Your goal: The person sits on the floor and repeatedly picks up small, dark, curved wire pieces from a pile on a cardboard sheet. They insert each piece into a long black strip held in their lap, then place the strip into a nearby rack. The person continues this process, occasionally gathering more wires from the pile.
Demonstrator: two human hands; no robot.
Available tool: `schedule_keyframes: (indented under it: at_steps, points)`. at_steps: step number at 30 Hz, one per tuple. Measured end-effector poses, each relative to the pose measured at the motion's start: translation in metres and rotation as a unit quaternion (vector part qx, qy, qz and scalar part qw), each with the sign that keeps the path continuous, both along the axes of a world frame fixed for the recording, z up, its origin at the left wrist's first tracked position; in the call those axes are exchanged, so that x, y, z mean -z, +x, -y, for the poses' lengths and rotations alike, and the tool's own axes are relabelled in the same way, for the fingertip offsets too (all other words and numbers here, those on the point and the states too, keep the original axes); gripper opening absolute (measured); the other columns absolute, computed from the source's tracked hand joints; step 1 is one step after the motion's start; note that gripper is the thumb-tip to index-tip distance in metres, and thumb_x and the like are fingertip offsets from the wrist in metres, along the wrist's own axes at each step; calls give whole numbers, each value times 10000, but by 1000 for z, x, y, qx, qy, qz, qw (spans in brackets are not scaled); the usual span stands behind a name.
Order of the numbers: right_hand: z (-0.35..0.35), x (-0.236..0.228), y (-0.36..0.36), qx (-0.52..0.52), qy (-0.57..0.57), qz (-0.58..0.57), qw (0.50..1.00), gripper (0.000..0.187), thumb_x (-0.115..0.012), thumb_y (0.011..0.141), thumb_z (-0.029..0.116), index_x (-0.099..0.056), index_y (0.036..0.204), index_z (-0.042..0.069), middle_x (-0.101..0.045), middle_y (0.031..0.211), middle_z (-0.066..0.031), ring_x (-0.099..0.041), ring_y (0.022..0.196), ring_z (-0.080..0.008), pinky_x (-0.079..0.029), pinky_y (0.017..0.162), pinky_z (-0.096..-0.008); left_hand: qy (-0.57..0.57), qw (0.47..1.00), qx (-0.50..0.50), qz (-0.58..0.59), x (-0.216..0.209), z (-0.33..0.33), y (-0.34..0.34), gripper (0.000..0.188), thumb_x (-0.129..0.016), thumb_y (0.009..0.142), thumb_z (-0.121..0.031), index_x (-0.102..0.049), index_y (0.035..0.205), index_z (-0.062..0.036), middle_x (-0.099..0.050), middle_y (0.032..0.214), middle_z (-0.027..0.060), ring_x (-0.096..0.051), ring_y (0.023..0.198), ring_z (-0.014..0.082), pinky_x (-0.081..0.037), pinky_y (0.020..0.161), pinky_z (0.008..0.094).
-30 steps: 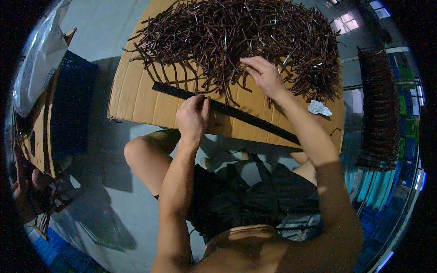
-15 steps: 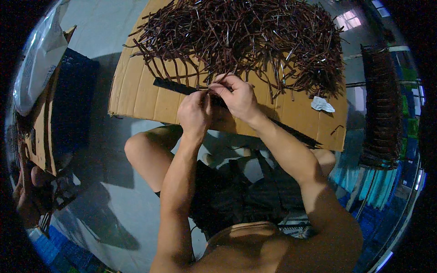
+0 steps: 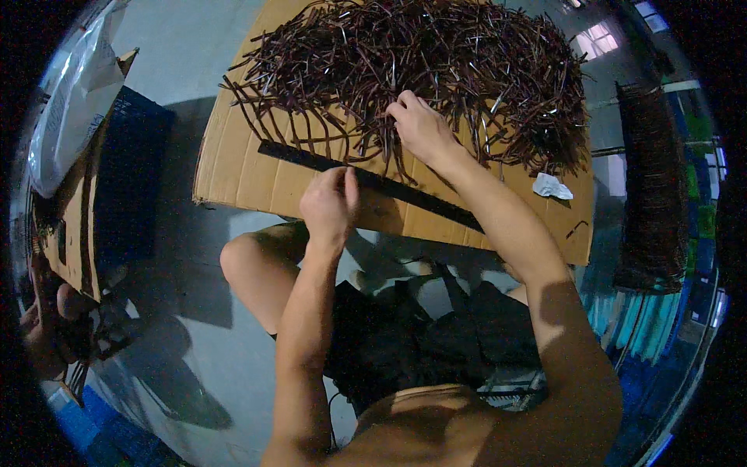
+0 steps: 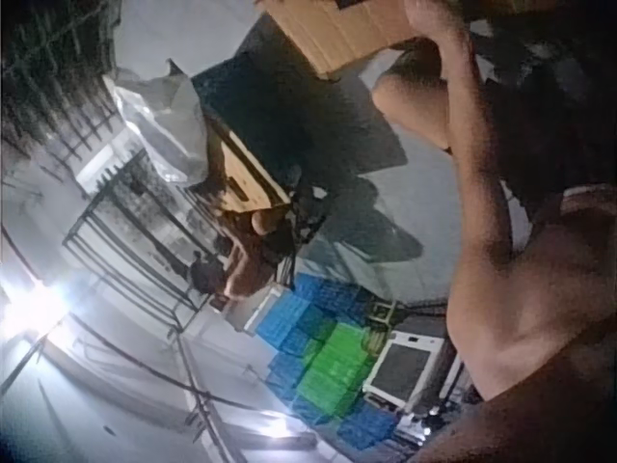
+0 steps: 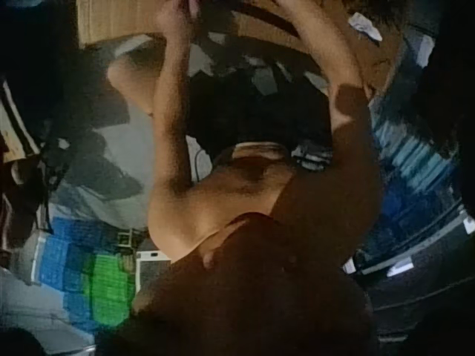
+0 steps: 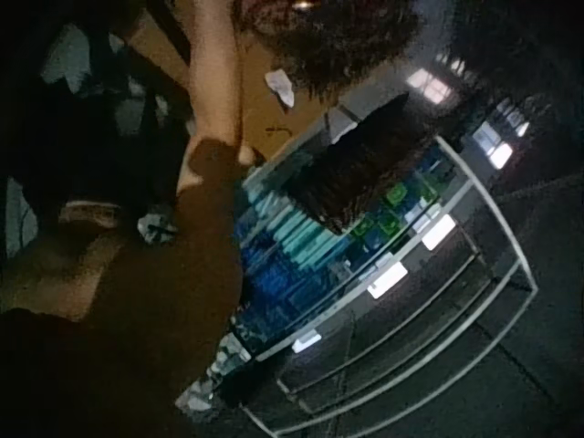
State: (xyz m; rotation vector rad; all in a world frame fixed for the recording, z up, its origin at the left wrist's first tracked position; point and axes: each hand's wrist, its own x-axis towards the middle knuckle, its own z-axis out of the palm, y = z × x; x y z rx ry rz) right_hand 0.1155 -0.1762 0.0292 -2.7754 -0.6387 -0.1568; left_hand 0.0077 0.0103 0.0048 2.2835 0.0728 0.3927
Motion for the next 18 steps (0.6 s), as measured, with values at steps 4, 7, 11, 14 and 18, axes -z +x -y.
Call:
schedule_keyframes:
  at_steps: [4,7,11,14,18]
  points:
    - [0,-1,-7,-36,80,71,994,138,-586,802,23,-578,939,36,-540,929,-118,-547,948,-313,-471,763,-390,9,996,10,85,4,8,-4,204,-684,812,-236,-660,860,-39,-655,796,150,-636,698,316,-503,624,367]
    - [-24,-16,-39,19,291,-67,954,55,-569,874,44,-541,912,17,-593,905,-94,-606,784,-218,-480,695,-325,19,999,10,40,10,3,-6,190,-683,809,-215,-648,896,-50,-650,823,141,-633,746,318,-503,652,370]
    - [-37,-4,-64,31,464,-197,863,89,-519,931,64,-483,980,-1,-614,873,-74,-608,840,-128,-509,728,-275,1,999,32,45,6,5,-2,186,-675,808,-202,-636,909,-50,-642,818,142,-622,752,332,-492,650,383]
    - [-42,0,-71,28,465,-191,864,64,-516,927,32,-484,967,-6,-620,882,-78,-624,826,-132,-524,756,-274,-2,998,42,39,3,4,-3,169,-661,807,-182,-632,904,-47,-635,804,148,-614,749,338,-484,648,391]
    - [-40,3,-71,14,446,-176,878,68,-526,923,34,-490,965,-5,-622,874,-72,-623,803,-126,-519,747,-260,13,999,41,25,4,6,-2,138,-641,804,-151,-628,895,-48,-628,798,154,-607,747,341,-479,647,397]
